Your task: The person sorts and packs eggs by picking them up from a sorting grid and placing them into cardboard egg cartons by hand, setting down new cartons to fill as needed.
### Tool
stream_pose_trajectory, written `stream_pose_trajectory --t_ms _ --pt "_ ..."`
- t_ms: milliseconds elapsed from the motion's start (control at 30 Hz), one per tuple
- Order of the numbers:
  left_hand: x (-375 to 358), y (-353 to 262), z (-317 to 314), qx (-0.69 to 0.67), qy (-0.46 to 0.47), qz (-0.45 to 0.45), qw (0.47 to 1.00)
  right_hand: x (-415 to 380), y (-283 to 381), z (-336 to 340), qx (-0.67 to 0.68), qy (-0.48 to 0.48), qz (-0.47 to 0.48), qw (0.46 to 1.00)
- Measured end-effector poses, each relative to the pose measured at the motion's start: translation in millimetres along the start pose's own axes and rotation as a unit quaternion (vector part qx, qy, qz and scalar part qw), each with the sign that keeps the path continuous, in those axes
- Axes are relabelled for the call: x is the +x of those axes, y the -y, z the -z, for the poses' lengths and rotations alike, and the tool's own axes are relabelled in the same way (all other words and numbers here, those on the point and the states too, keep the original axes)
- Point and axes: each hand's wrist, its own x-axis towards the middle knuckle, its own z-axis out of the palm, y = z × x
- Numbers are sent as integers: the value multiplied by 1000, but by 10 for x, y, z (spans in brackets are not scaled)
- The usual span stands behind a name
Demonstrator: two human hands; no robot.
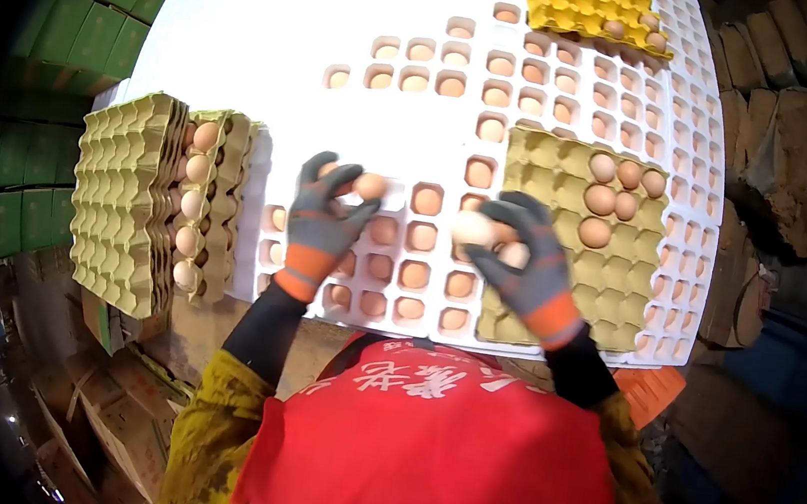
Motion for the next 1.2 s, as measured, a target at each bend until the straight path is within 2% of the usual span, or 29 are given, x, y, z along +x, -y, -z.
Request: stream_pose_trajectory --t_ms 33,67,100,167,200,233,267,300,367,400,500,533,567,600,633,700,733,767,800,833,900,933,967,1000,1033,1100,1133,1167,1200 --pt "-50 207 191 29 2 54 998 122 84 -285 -11 22 -23 999" --pt "-91 485 307 33 -5 47 998 276 206 -476 -75 75 -25 994" --pt "-110 722 368 37 -9 39 999 365 170 -755 -135 67 0 989" --pt "-66 869 507 129 27 37 991 564 304 -1106 -161 97 -43 981" --pt "-46 918 491 181 40 30 982 650 331 -1260 -196 99 -14 976" --pt "-32 943 459 232 54 24 971 714 246 -1430 -246 159 -23 956" --pt "100 825 540 214 155 105 959 656 136 -1582 -264 150 -16 953" --pt "112 885 555 197 121 72 970 640 31 -1695 -284 137 -6 949" --pt "103 1001 570 163 50 8 985 670 236 -1652 -219 97 -63 969" --pt "121 1051 596 153 20 -48 987 622 233 -1644 -119 80 -106 984" --pt "285 898 563 -28 10 -24 999 418 -138 -1676 -33 62 -96 993" --pt "389 935 466 -11 -37 -128 991 474 -23 -1563 129 63 -222 964" --pt "437 915 317 -57 -51 -124 989 550 102 -1473 285 63 -337 895" --pt "458 892 202 -45 -63 -141 987 601 104 -1478 323 -10 -313 893" --pt "486 830 118 -33 -73 -158 984 633 40 -1466 337 -58 -249 906" --pt "537 841 -94 66 29 -96 993 771 -119 -1424 263 -105 -206 937" --pt "543 869 -168 98 38 -94 990 856 -167 -1444 194 -120 -170 959" --pt "564 860 -188 130 47 -94 986 882 -313 -1535 122 -138 -70 980" --pt "588 862 -180 55 28 -93 994 899 -460 -1512 -62 -94 5 994" --pt "609 839 -126 -20 13 -93 995 878 -555 -1474 -243 -47 75 966" --pt "599 842 -78 -173 -61 19 983 802 -542 -1380 -174 -56 57 981" --pt "606 984 -117 -193 -126 -20 973 732 -444 -1298 -97 -73 5 993" --pt "606 1051 -137 -210 -130 -11 969 627 -289 -1195 -20 -91 -47 995" --pt "609 1134 -180 -157 -124 -53 978 540 -100 -1050 48 -102 -104 988" --pt "648 1351 -216 59 -57 -131 988 416 38 -851 28 -102 -118 987" --pt "634 1320 -212 191 -25 -173 966 117 19 -417 -52 -119 -85 988" --pt "623 1220 -213 155 -55 -164 973 -46 16 -173 -18 -158 -134 978" --pt "607 1106 -197 122 -85 -153 977 -171 16 139 -41 -180 -178 966" --pt "593 958 -204 23 -78 -95 992 -344 -144 437 -140 -185 -159 960"
